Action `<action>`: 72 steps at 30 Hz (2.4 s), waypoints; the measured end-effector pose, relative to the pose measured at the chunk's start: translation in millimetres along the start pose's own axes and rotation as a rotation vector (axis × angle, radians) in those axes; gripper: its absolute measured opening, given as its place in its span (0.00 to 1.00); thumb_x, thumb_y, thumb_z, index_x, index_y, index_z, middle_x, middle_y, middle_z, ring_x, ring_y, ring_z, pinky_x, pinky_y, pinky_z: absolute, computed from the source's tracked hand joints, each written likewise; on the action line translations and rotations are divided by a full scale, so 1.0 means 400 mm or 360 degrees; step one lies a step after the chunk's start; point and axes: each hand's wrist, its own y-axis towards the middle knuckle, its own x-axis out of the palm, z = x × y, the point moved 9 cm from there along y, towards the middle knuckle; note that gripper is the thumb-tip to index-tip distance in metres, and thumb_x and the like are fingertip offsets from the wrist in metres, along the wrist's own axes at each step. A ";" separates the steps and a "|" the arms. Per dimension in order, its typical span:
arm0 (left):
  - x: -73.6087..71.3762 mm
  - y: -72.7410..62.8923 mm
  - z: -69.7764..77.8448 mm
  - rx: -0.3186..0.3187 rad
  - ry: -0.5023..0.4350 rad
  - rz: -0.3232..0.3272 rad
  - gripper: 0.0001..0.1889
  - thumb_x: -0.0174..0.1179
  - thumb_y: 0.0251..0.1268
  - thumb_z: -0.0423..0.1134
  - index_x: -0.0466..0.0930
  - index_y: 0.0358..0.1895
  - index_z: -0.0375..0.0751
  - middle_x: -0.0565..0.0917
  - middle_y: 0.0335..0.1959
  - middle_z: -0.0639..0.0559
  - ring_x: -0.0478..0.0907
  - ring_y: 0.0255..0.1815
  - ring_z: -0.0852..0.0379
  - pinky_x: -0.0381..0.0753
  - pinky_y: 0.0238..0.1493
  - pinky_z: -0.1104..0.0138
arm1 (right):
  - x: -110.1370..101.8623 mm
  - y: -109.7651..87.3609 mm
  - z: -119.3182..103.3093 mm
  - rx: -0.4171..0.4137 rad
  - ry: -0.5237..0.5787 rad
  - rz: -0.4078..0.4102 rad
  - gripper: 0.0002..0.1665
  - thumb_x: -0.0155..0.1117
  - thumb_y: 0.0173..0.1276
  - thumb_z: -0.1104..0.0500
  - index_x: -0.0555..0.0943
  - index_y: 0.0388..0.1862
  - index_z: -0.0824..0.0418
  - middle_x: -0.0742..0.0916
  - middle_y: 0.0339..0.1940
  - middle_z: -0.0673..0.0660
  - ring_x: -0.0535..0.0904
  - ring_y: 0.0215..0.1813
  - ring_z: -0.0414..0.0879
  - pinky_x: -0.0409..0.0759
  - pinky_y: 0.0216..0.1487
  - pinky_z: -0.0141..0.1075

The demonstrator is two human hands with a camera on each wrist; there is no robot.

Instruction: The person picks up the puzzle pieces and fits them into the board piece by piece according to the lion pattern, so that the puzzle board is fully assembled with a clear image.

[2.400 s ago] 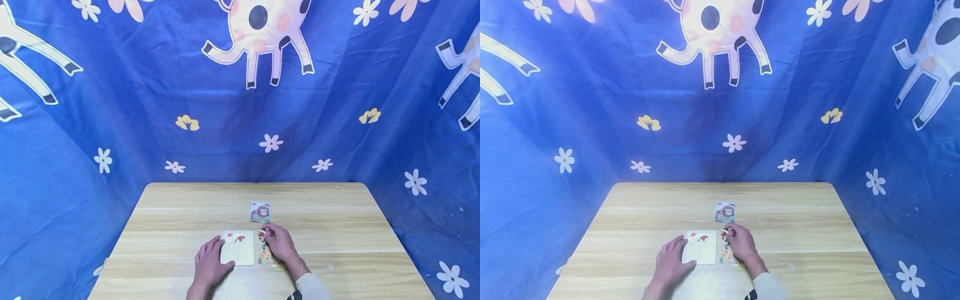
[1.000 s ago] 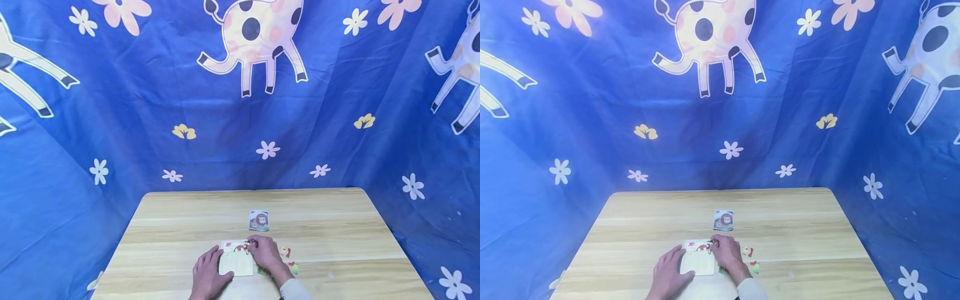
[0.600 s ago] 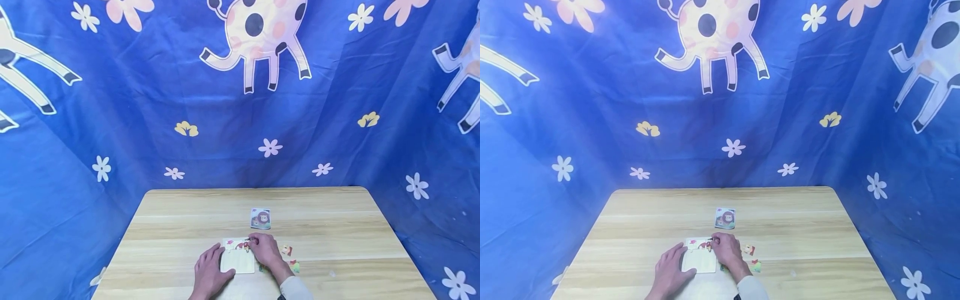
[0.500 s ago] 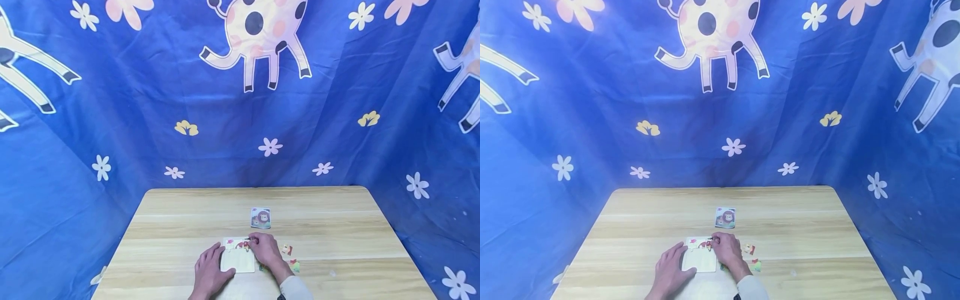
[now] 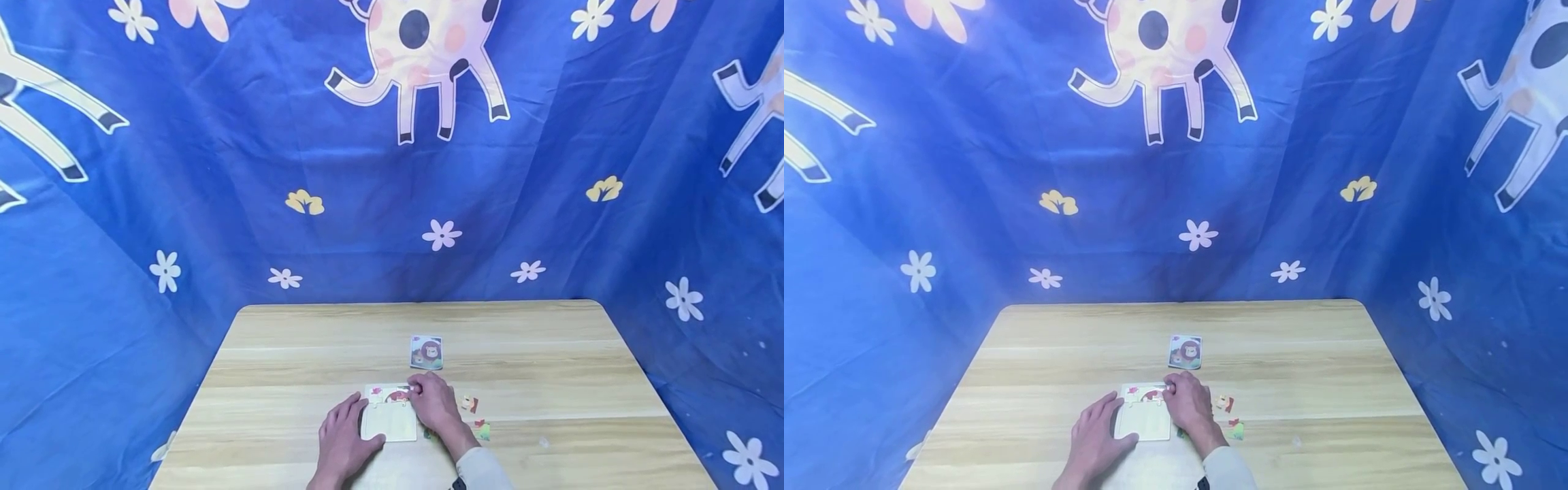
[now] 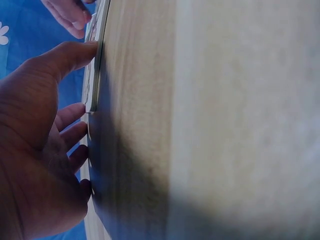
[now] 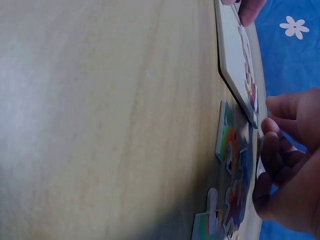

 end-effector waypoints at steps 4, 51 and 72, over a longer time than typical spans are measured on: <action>-0.002 -0.001 -0.001 -0.0005 -0.0003 -0.0002 0.41 0.71 0.40 0.58 0.73 0.62 0.44 0.69 0.70 0.48 0.63 0.68 0.41 0.60 0.67 0.39 | 0.003 -0.002 -0.024 -0.0144 -0.0104 0.0041 0.14 0.69 0.60 0.50 0.85 0.46 0.45 0.79 0.34 0.42 0.73 0.37 0.37 0.69 0.42 0.36; -0.003 0.006 -0.003 0.0008 -0.0037 0.0001 0.41 0.72 0.40 0.56 0.73 0.62 0.44 0.69 0.70 0.48 0.63 0.68 0.41 0.60 0.67 0.39 | 0.023 0.005 -0.056 -0.0344 -0.0361 -0.0125 0.22 0.76 0.50 0.51 0.82 0.46 0.48 0.82 0.38 0.47 0.77 0.37 0.42 0.78 0.41 0.37; -0.007 0.012 0.001 0.0018 -0.0056 0.0034 0.41 0.71 0.40 0.56 0.74 0.62 0.44 0.69 0.70 0.48 0.63 0.68 0.41 0.60 0.67 0.39 | 0.012 0.016 -0.065 -0.0361 -0.0352 -0.0025 0.13 0.71 0.55 0.53 0.87 0.41 0.54 0.84 0.29 0.49 0.76 0.32 0.40 0.78 0.35 0.33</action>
